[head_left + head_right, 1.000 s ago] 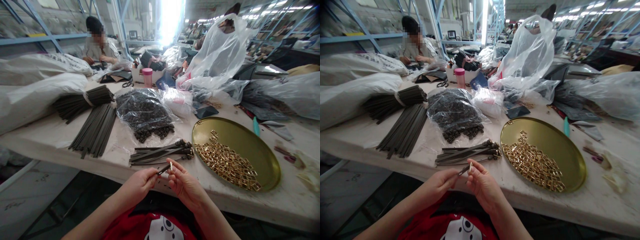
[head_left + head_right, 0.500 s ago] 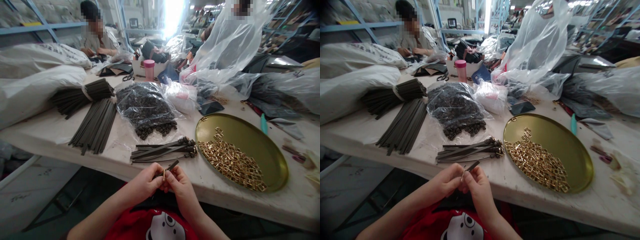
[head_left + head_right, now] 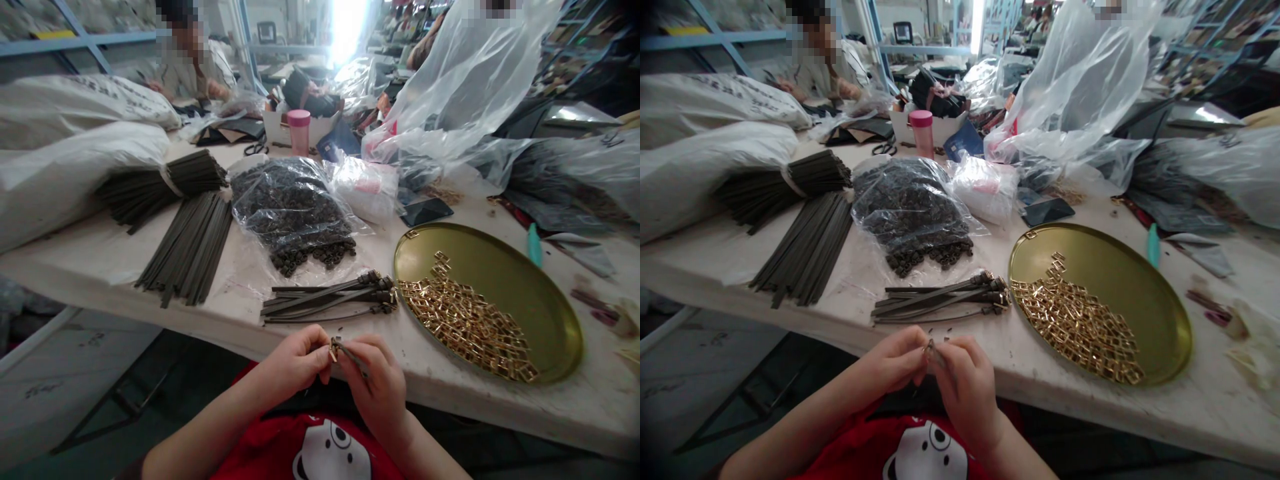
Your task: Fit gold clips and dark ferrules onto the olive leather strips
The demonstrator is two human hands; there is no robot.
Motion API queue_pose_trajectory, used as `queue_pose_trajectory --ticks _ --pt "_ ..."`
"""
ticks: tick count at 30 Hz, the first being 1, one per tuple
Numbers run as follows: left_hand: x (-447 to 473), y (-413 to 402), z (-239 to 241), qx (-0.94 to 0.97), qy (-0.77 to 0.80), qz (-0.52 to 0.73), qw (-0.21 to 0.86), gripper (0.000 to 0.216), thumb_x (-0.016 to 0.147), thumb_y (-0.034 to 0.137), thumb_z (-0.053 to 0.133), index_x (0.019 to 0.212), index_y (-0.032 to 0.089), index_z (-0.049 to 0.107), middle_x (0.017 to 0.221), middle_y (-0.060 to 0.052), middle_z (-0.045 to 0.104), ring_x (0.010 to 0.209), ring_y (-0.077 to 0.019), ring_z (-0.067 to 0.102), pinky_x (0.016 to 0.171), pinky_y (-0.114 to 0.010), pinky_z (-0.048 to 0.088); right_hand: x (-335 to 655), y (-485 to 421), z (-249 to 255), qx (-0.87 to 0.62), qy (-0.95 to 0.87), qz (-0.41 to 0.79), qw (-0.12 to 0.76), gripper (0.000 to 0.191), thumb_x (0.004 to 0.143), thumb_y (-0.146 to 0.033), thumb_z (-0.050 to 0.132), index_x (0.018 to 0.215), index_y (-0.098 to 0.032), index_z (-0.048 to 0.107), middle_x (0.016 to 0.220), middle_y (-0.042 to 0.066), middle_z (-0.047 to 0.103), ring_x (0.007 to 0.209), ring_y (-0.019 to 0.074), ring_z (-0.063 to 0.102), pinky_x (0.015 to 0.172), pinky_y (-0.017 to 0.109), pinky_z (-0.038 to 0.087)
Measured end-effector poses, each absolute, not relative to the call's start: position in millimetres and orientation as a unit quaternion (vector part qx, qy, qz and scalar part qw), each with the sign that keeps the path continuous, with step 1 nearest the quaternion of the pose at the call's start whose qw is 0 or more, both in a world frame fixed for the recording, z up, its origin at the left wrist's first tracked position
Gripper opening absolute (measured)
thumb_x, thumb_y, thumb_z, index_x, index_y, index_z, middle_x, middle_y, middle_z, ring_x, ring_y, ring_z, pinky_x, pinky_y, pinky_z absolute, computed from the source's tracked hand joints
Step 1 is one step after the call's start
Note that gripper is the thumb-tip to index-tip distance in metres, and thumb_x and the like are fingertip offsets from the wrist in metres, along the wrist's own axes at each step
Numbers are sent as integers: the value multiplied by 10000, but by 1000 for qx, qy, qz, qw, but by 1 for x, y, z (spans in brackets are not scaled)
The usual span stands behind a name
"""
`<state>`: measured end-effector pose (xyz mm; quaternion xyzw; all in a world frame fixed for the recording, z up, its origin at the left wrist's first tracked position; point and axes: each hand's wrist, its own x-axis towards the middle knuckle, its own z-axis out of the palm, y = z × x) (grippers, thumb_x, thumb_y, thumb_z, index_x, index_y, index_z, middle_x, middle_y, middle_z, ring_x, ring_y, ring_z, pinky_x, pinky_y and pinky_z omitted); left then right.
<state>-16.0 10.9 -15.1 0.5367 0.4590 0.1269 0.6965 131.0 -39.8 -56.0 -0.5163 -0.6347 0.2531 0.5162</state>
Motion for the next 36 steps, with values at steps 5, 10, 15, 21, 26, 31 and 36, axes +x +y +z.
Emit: queue_pose_trajectory --ticks 5,10,15,21,26,31,36 --pt "-16 8 -9 516 486 116 696 206 765 364 468 699 175 424 497 74 447 422 -54 299 394 -176 193 146 -39 -36 -424 -730 287 452 227 844 -174 440 1034 -205 562 844 51 578 763 158 544 664 275 448" --pt "-18 4 -8 519 490 115 691 189 756 351 449 686 180 410 463 83 415 404 -52 290 391 -172 177 148 -28 -23 -443 -700 390 403 124 846 -180 477 878 -215 592 730 -1 558 681 121 532 604 218 425" --pt "-18 -3 -8 530 493 134 677 187 741 328 476 647 184 405 459 88 386 417 -56 304 403 -170 204 153 -25 -18 -431 -753 379 321 73 821 -235 539 855 -191 587 735 5 549 672 122 533 595 216 415" --pt "-15 -9 -8 540 506 138 658 186 735 310 471 623 190 383 470 95 341 439 -63 291 411 -178 223 153 -32 -16 -421 -861 178 222 101 825 -261 527 791 -181 579 731 39 599 654 160 540 569 255 391" --pt "-15 -7 -11 571 518 142 621 145 725 259 460 617 182 400 510 84 352 482 -71 311 442 -179 237 149 -39 -19 -437 -872 120 187 92 819 -173 485 763 -191 555 743 42 604 664 167 545 587 267 393" --pt "-15 -6 -13 590 506 130 615 179 747 296 464 624 177 411 535 75 342 513 -78 313 450 -183 228 154 -38 -15 -481 -781 312 246 108 804 -115 453 753 -178 525 708 15 586 632 122 522 563 214 392" --pt "-13 -5 -17 600 493 113 620 170 761 299 455 647 175 434 528 75 344 497 -78 319 452 -189 229 160 -33 -18 -521 -681 441 265 95 800 -148 470 718 -182 506 633 -31 532 571 94 470 515 191 363"
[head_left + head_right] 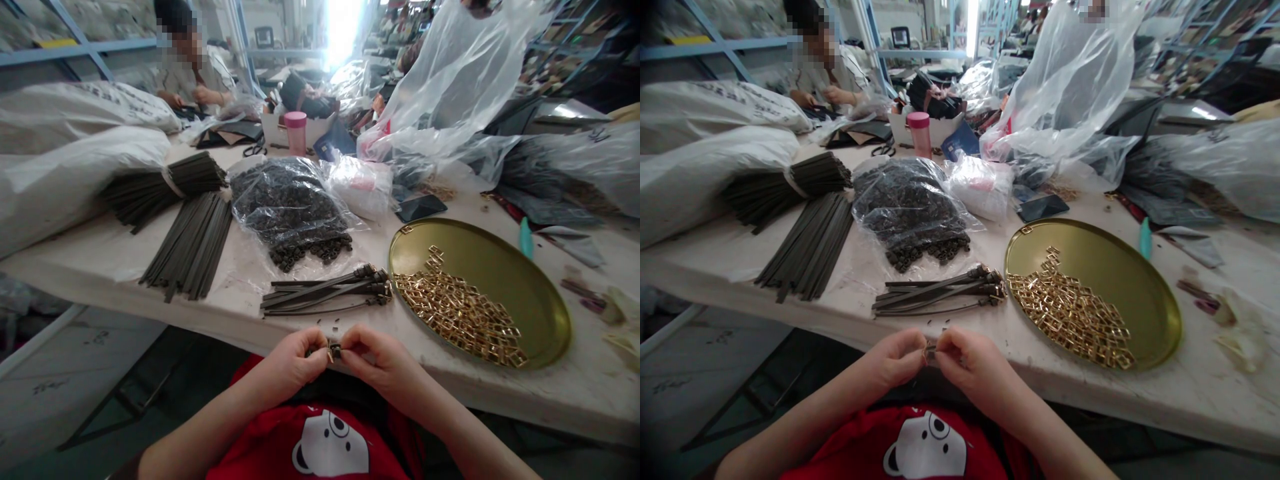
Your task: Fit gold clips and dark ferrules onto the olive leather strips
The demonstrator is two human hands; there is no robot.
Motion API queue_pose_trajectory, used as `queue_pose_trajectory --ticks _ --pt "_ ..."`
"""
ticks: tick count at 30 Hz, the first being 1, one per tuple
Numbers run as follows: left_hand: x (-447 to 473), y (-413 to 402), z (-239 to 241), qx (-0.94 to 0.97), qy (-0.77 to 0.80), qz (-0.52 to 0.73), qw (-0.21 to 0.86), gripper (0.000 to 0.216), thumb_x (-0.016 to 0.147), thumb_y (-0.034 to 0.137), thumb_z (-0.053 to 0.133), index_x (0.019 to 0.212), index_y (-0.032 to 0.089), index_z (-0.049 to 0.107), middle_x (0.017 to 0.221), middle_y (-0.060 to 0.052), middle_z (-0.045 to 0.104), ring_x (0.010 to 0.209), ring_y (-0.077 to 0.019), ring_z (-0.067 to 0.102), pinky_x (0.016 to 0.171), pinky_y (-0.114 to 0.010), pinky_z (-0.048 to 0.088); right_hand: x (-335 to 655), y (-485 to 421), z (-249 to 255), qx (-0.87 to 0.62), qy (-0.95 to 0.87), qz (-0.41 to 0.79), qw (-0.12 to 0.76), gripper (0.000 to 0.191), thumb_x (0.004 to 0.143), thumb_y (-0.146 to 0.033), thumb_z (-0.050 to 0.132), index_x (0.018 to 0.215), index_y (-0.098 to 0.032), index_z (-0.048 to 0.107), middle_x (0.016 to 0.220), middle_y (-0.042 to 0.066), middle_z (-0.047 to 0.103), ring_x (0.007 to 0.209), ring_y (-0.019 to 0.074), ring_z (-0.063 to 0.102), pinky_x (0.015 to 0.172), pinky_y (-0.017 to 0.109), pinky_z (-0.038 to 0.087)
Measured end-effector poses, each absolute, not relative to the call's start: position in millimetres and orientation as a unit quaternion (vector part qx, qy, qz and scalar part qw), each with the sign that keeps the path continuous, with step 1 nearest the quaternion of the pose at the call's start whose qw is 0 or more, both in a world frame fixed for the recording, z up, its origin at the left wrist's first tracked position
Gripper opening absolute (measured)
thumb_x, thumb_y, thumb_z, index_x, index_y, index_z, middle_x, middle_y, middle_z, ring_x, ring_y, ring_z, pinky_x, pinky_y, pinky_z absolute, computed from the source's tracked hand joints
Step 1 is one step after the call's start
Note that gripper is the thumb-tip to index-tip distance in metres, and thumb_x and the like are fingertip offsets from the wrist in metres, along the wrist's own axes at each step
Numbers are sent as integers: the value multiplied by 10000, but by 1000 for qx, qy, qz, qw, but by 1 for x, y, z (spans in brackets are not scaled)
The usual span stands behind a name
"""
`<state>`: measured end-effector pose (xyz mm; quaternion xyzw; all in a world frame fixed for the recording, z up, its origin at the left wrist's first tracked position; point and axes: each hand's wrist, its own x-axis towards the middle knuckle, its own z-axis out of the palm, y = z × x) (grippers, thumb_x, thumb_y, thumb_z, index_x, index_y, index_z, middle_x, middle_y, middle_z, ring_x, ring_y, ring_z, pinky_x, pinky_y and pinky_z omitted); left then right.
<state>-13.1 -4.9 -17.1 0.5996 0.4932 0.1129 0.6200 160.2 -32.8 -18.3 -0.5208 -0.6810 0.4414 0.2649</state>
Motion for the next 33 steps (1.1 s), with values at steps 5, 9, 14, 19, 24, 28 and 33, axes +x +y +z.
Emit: queue_pose_trajectory --ticks 5,9,14,19,24,28,33 --pt "-10 -2 -17 631 483 113 596 141 795 263 413 688 177 444 567 63 392 542 -96 374 492 -202 276 158 -29 -24 -531 -634 471 307 55 787 -175 500 750 -187 538 689 -13 578 636 116 523 577 223 416" --pt "-11 -2 -8 662 460 97 584 137 827 235 362 722 183 434 621 50 432 605 -116 418 559 -223 322 156 -24 -27 -556 -589 486 329 111 739 -177 554 850 -182 555 767 13 629 701 142 583 629 258 458" --pt "-12 -1 -3 668 453 95 583 158 843 280 365 745 183 442 668 38 456 652 -128 441 596 -235 337 152 -21 -34 -575 -576 461 354 62 734 -216 590 743 -177 543 669 -1 597 613 135 567 545 241 458" --pt "-9 -1 -12 655 479 136 569 172 843 309 372 768 176 453 655 34 469 650 -135 437 595 -240 333 143 -33 -36 -527 -687 275 418 109 811 -157 486 817 -187 590 814 57 613 769 165 585 689 297 493" --pt "-11 -4 -11 619 486 128 603 87 793 236 401 756 176 450 644 46 443 617 -119 419 553 -219 322 140 -46 -40 -487 -744 207 409 242 775 -126 506 998 -191 575 956 98 620 890 196 589 777 343 510" --pt "-14 -6 0 570 463 106 670 124 789 225 362 678 188 405 559 67 362 491 -88 321 470 -204 269 143 -45 -38 -480 -747 203 412 158 829 -141 475 905 -200 601 870 71 638 819 168 601 729 304 517" --pt "-16 -10 1 611 439 108 650 220 806 210 336 601 185 412 536 53 375 504 -95 352 482 -205 287 144 -40 -32 -489 -723 233 428 130 837 -169 460 829 -202 586 780 46 634 744 161 595 675 287 500"
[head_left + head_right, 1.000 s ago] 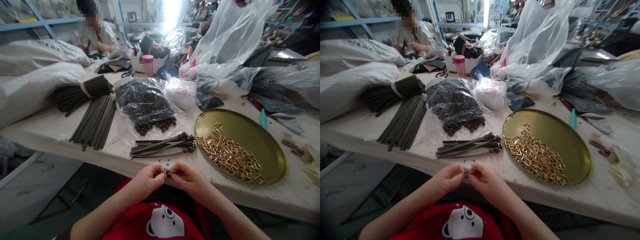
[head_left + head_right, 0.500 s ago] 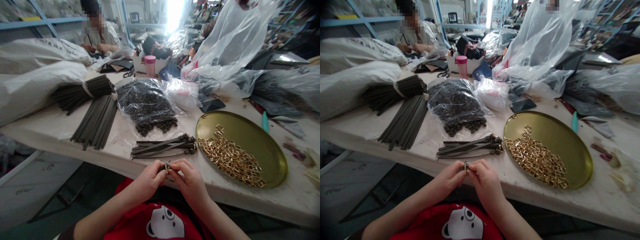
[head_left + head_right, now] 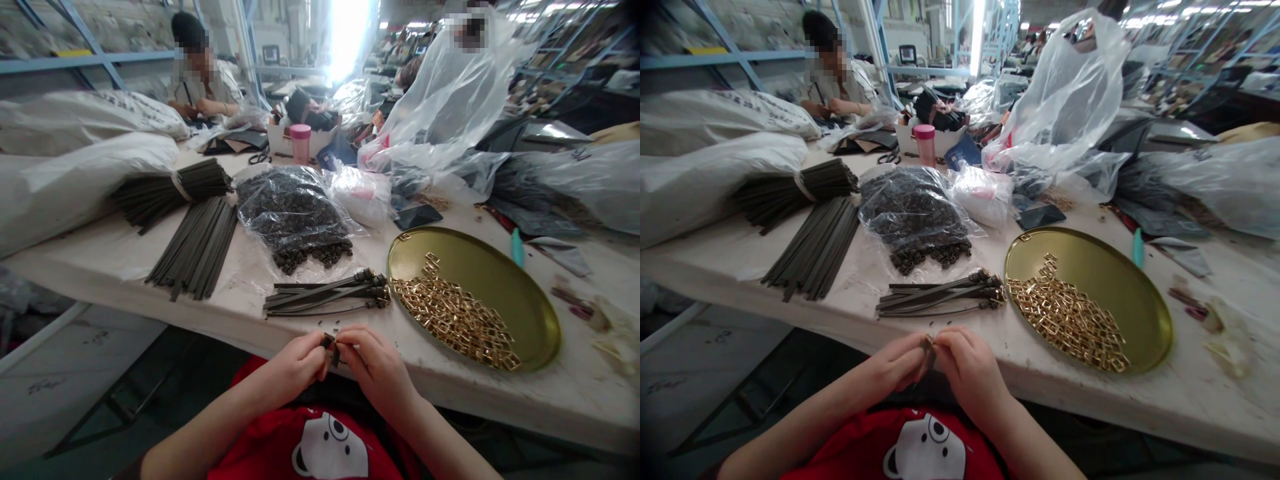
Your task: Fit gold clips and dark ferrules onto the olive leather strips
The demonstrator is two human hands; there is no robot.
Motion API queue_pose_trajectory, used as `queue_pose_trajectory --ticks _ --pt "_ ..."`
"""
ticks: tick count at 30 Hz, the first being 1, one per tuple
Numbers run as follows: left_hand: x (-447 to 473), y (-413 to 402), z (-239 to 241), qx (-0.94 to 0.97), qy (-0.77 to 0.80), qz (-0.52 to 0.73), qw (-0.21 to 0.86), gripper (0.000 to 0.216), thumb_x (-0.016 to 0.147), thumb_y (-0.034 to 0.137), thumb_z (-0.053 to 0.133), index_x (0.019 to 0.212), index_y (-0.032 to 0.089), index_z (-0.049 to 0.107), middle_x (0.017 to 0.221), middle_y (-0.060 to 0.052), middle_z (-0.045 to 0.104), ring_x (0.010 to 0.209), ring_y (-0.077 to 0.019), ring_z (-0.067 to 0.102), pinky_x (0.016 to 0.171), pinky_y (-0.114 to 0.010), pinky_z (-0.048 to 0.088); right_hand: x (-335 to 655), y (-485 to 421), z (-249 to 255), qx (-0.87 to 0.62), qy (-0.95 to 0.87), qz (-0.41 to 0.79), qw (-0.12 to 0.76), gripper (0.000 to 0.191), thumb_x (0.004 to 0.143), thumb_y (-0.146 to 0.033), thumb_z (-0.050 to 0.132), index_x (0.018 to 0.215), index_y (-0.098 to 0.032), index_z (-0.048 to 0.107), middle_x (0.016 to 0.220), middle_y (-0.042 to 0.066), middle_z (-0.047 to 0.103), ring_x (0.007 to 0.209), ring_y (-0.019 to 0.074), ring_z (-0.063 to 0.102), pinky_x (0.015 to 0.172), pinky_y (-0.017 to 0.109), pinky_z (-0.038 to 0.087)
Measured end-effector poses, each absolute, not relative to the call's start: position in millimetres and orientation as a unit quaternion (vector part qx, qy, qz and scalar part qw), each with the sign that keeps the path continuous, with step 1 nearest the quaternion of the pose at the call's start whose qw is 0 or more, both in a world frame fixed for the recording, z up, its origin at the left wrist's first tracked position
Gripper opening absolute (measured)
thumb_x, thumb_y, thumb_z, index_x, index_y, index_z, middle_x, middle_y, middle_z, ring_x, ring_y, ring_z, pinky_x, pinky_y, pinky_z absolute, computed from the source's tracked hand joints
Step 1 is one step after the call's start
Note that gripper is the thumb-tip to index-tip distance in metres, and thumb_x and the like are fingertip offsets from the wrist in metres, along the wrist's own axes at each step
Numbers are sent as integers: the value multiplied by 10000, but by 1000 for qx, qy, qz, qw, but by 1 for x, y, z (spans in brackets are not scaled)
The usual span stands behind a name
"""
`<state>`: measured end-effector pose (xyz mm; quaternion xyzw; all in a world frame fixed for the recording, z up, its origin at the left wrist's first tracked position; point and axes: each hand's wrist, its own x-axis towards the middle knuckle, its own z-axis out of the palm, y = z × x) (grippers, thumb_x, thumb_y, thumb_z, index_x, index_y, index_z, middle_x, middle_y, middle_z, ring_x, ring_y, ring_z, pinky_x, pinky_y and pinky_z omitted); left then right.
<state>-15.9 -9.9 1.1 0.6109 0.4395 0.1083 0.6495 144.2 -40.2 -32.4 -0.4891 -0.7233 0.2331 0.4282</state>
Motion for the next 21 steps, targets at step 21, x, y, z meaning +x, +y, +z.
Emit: queue_pose_trajectory --ticks 21 --pt "-12 21 -29 605 436 160 647 193 849 356 389 811 177 451 560 68 392 505 -92 367 493 -199 304 162 36 -39 -556 -558 497 363 182 819 -367 485 835 -189 519 678 -19 535 618 122 516 576 238 409"
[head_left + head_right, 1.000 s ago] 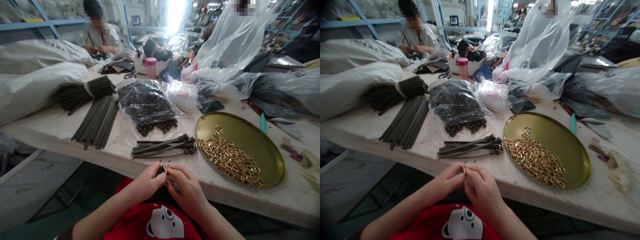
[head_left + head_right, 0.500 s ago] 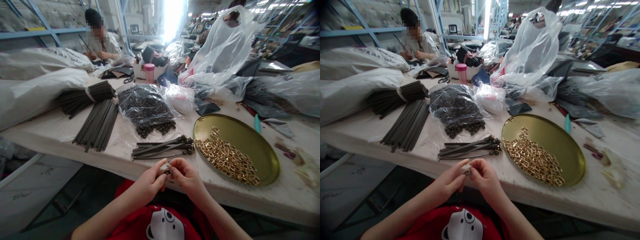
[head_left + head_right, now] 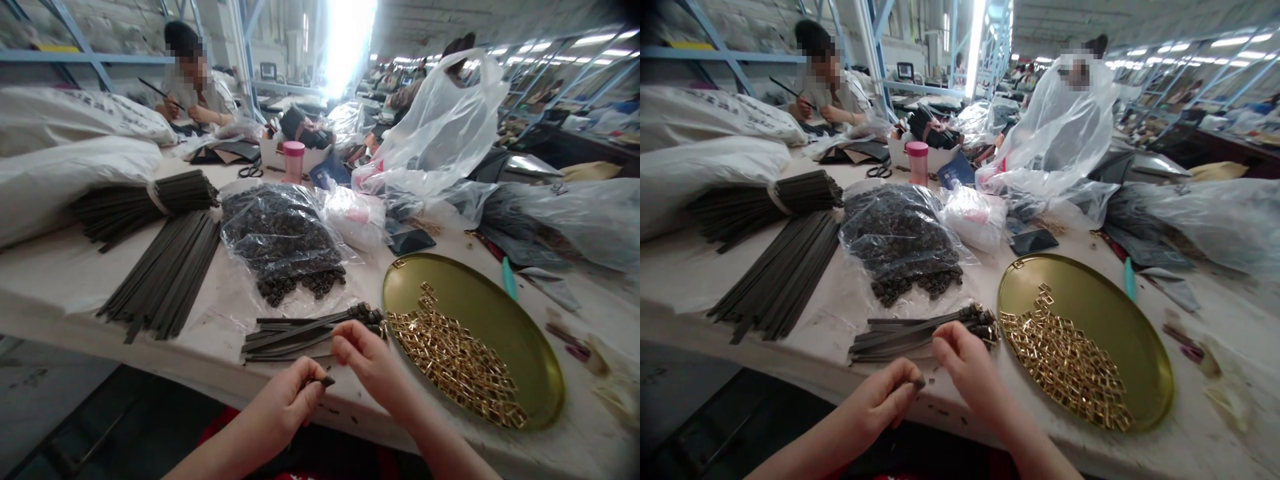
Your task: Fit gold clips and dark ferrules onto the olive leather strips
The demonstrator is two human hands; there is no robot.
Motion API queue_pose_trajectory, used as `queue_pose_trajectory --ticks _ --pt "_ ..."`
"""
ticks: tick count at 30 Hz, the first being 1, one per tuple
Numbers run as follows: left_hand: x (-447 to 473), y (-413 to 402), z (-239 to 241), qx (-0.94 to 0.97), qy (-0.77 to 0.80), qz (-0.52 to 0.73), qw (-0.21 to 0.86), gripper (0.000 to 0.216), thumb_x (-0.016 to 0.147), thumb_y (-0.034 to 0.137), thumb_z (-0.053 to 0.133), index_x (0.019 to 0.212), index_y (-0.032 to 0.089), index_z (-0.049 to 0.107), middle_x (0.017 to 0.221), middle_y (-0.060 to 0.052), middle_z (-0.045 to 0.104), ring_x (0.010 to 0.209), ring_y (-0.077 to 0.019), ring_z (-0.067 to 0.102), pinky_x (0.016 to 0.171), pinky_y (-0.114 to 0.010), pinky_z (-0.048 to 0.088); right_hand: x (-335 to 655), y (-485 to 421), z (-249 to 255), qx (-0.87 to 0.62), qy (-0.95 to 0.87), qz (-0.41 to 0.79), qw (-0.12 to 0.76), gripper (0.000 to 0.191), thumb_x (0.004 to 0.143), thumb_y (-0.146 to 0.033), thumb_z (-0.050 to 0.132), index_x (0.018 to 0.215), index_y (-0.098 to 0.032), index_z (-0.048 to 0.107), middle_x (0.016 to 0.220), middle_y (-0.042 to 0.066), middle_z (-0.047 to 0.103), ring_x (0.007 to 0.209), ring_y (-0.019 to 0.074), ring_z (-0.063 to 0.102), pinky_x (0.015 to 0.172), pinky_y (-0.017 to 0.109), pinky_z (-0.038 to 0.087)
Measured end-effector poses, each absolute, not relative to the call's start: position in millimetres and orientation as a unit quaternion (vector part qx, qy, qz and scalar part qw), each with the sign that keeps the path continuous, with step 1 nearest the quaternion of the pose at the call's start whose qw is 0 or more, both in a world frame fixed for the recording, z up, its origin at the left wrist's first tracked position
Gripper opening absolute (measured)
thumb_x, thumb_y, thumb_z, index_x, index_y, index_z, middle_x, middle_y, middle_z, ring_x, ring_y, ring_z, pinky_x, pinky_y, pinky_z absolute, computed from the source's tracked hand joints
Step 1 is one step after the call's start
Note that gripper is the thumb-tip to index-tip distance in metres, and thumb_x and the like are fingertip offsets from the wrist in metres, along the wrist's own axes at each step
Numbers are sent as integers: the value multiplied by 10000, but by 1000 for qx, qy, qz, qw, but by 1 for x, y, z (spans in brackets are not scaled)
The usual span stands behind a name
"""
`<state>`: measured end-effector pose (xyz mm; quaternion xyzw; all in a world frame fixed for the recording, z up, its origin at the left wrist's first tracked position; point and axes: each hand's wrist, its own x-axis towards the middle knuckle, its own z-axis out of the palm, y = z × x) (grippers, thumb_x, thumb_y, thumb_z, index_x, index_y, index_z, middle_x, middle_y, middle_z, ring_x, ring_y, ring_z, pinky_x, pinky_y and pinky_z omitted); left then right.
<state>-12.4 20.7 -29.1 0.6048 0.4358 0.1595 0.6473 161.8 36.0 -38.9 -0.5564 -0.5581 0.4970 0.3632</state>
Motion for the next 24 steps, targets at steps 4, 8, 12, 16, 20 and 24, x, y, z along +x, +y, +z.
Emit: queue_pose_trajectory --ticks 4,8,12,16,20,24 --pt "-11 33 -32 600 448 174 639 205 841 373 394 785 181 442 563 70 379 505 -90 350 483 -199 287 187 106 -36 -685 -669 163 237 157 847 -280 425 854 -188 552 806 46 607 757 177 562 685 291 402" --pt "-9 40 -32 589 454 178 644 201 837 361 399 774 175 440 563 68 389 509 -87 357 486 -199 290 190 157 -54 -707 -666 146 189 49 741 -208 545 737 -163 563 747 96 616 735 231 581 646 320 392" --pt "-12 44 -30 564 471 189 651 199 824 360 421 774 170 451 545 75 375 494 -80 346 479 -196 292 190 163 -55 -693 -673 163 198 30 699 -138 560 691 -167 554 746 86 613 757 222 575 671 317 394" --pt "-12 47 -24 535 481 209 663 242 808 401 446 750 167 453 499 83 377 450 -68 326 439 -185 262 190 127 -38 -645 -665 258 275 92 766 -233 527 835 -178 553 750 26 612 676 154 565 627 268 426" --pt "-4 49 -16 495 449 208 714 291 781 460 476 723 180 424 418 101 372 357 -48 262 360 -172 185 174 71 -28 -497 -507 539 453 161 723 -298 625 829 -200 555 777 -5 634 711 130 592 665 251 461" --pt "1 43 -10 440 405 205 775 290 767 447 526 712 188 407 410 112 344 333 -36 216 320 -165 140 152 28 -27 -465 -471 556 504 141 737 -289 632 850 -219 585 845 12 663 821 158 612 727 284 484"
